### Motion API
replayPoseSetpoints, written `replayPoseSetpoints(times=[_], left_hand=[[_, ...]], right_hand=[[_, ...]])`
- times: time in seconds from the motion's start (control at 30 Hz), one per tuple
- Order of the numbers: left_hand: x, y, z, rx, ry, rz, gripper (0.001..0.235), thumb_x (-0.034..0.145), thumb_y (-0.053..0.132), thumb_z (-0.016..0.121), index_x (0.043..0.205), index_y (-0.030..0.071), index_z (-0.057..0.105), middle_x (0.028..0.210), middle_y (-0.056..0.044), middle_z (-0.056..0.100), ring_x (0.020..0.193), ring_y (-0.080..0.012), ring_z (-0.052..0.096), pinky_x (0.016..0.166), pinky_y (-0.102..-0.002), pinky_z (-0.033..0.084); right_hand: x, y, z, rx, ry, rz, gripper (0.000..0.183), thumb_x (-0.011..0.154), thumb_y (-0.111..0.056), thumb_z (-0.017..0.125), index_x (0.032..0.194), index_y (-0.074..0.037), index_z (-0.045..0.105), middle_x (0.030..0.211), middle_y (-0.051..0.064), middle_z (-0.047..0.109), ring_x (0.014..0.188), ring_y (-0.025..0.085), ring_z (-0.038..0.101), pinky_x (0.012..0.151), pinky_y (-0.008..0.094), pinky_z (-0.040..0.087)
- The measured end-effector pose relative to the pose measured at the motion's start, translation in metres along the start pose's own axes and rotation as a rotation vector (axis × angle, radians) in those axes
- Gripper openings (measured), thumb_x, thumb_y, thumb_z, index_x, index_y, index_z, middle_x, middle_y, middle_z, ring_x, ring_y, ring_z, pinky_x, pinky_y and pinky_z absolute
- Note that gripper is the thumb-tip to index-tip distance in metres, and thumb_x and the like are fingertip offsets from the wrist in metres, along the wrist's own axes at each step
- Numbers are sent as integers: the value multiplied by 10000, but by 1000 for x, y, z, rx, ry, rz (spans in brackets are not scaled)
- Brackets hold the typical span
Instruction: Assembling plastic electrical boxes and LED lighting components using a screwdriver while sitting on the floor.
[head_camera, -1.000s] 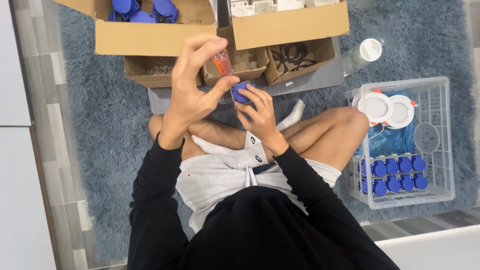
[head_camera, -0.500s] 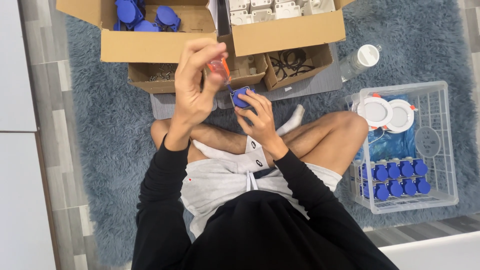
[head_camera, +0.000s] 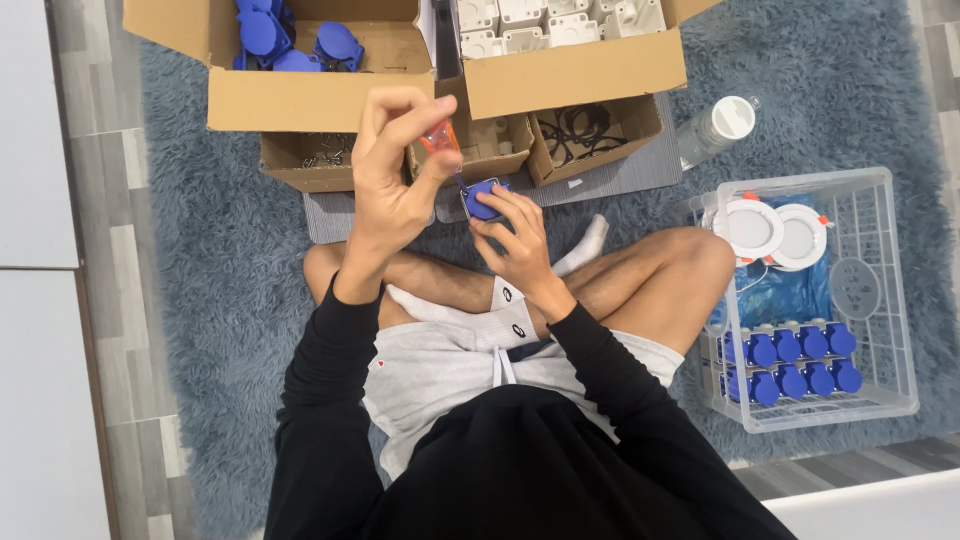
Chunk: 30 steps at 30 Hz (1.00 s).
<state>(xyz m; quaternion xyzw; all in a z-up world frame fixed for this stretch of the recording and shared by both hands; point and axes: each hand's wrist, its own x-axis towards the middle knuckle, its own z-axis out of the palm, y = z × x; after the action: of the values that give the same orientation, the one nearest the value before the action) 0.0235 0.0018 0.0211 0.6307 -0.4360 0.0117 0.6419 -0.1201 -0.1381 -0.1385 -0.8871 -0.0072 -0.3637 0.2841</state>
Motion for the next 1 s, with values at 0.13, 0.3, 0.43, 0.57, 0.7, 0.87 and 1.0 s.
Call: replayPoseSetpoints(times=[0.13,0.3,0.43,0.57,0.7,0.87,1.0], left_hand=[[-1,-4,1,-132,-25,5,306,1211,145,579,1515,108,584,1325,-119,656,1136,-222,709,973,-315,605],[-3,-3,0,-183,-72,-21,307,1251,188,472,1535,125,569,1410,-144,682,1163,-203,700,972,-316,656],[-2,-6,2,-13,0,22,382,1117,174,738,1475,109,624,1355,-100,573,1151,-219,634,997,-337,559],[-5,-9,2,-222,-57,-14,332,1270,150,469,1599,144,517,1338,-141,719,1173,-229,750,959,-316,655],[-3,-3,-1,-166,-63,-21,344,1247,107,460,1579,132,547,1425,-133,706,1061,-170,686,940,-287,624],[-4,-11,1,-56,7,20,390,1163,87,684,1540,90,584,1343,-121,614,1147,-218,689,1012,-321,599],[-6,-10,0,-192,-52,-5,363,1265,148,476,1628,138,497,1363,-166,721,1189,-258,770,967,-324,672]], right_hand=[[0,0,0,0,5,2,186,864,1,915,929,-89,766,1412,54,714,1399,272,617,1216,468,460],[-1,1,2,-1,4,3,188,858,5,912,915,-90,759,1410,55,718,1396,269,622,1215,470,461],[-2,2,2,6,9,10,178,861,-1,912,931,-95,777,1418,50,712,1406,268,612,1233,477,455],[0,-1,1,4,10,7,183,858,7,912,920,-87,767,1407,57,718,1393,274,623,1222,479,459],[-3,2,3,9,5,14,178,854,1,913,917,-92,775,1405,63,723,1397,269,623,1229,487,458],[-3,3,3,14,11,9,185,859,-5,913,945,-103,781,1414,49,714,1408,261,615,1232,485,464],[-1,1,3,8,15,8,190,862,7,912,923,-98,766,1406,55,718,1403,263,619,1234,478,462]])
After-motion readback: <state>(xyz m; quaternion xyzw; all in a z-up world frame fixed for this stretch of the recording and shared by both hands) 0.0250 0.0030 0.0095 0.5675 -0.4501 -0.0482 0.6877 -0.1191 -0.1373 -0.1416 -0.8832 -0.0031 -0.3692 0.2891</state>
